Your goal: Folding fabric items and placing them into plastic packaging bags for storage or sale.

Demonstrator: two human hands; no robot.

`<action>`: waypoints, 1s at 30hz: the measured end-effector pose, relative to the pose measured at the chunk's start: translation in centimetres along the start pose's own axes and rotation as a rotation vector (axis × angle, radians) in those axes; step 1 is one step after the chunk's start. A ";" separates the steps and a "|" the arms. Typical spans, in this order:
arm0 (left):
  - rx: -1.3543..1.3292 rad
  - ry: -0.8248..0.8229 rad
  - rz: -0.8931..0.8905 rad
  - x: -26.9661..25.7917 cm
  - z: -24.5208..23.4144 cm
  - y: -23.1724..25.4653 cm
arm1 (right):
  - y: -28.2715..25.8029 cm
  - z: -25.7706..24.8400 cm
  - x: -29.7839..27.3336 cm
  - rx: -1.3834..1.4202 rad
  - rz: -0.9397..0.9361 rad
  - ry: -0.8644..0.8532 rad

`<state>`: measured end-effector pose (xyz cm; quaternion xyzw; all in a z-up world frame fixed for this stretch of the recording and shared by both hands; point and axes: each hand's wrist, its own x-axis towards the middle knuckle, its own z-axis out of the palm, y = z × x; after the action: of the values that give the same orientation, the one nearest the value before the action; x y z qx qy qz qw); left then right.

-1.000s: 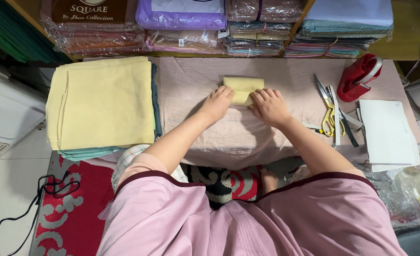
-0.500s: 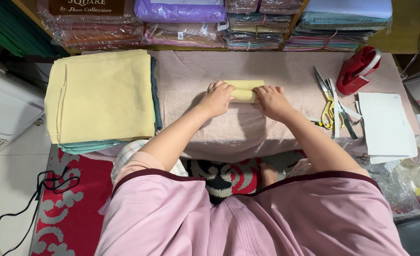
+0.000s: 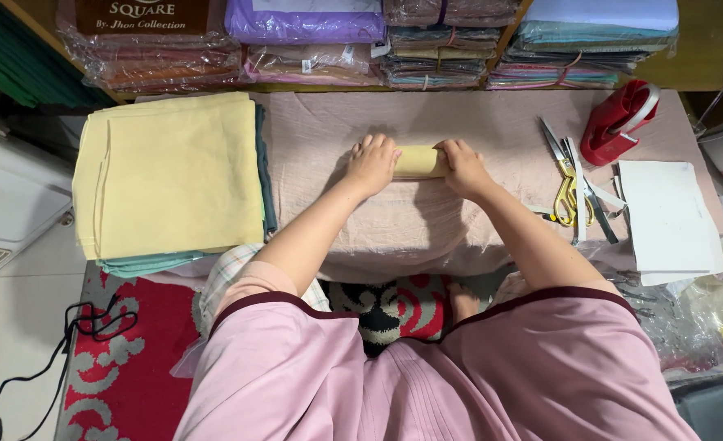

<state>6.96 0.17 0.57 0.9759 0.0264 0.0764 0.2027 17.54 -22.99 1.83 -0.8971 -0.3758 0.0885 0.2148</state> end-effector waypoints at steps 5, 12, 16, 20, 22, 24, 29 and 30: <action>0.060 0.082 0.032 1.7 2.0 -1.1 | -2.9 -1.0 -0.3 -0.175 0.047 0.073; -0.034 -0.049 0.096 2.2 1.0 -1.5 | -2.4 -1.1 0.1 -0.129 0.052 0.037; 0.000 -0.068 0.117 1.4 -0.4 0.2 | -2.7 -1.4 -1.0 -0.137 -0.074 0.090; -0.284 -0.082 0.190 -1.0 -4.6 3.0 | -3.6 -2.4 -2.6 -0.090 -0.103 0.103; -0.267 -0.073 0.237 -1.8 -5.7 3.5 | -4.2 -3.4 -3.6 -0.082 -0.089 0.100; -0.248 -0.062 0.285 -2.2 -6.1 3.7 | -4.2 -4.4 -4.3 -0.074 -0.077 0.099; -0.010 0.025 0.368 -2.9 -3.1 3.1 | -1.3 -7.1 -5.6 -0.010 -0.068 0.100; -0.012 0.021 0.376 -3.2 -3.4 3.6 | 0.6 -7.9 -5.9 -0.011 -0.059 0.104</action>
<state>3.30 -2.12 4.62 0.9616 -0.1547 0.1232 0.1902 16.29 -30.05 8.59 -0.8901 -0.3910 0.0334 0.2318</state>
